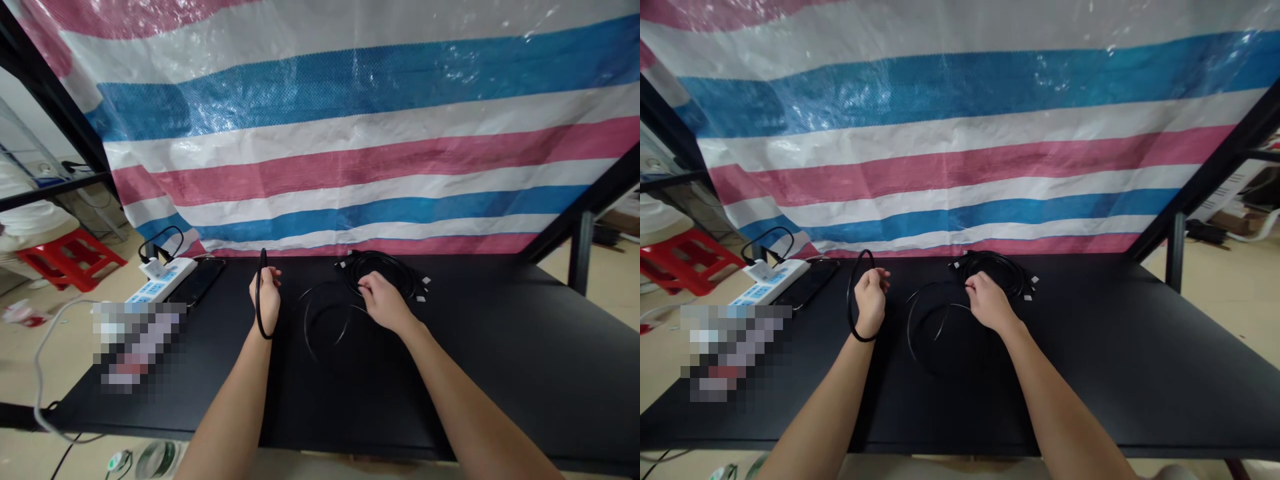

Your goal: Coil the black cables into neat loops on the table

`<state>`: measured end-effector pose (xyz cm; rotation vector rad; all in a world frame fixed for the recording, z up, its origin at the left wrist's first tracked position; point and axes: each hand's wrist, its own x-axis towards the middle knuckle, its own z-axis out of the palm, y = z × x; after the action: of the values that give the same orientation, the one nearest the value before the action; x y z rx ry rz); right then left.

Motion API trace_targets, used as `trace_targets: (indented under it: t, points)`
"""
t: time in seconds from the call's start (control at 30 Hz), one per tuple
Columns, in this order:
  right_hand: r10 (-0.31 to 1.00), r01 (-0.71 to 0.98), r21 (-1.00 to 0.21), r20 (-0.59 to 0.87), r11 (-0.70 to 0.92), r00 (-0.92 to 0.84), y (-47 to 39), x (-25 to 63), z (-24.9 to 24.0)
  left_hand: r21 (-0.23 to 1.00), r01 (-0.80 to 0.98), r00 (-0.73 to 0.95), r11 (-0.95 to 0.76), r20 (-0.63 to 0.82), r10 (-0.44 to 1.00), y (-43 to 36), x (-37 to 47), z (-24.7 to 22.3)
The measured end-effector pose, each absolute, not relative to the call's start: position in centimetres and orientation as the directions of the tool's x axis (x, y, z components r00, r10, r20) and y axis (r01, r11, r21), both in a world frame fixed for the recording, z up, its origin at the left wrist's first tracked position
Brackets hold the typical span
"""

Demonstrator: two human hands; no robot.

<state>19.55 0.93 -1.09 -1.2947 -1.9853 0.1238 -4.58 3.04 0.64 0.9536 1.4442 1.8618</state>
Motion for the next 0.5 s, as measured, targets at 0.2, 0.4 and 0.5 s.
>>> trace_targets:
  t: [0.2, 0.4, 0.5]
  points:
    - [0.674, 0.613, -0.76, 0.571, 0.217, 0.469, 2.2, 21.9, -1.7, 0.92, -0.327, -0.634, -0.215, -0.045, 0.772, 3.0, -5.3, 1.9]
    - [0.499, 0.474, -0.879, 0.434, 0.052, 0.75, 3.7, 25.7, -2.8, 0.83, -0.532, -0.638, -0.17, -0.259, 0.725, 2.7, -6.0, 3.0]
    - [0.656, 0.377, -0.917, 0.364, 0.13, 0.661, 3.9, 26.5, -3.0, 0.773, -0.618, -0.604, -0.144, -0.349, 0.717, 2.7, -6.5, 3.2]
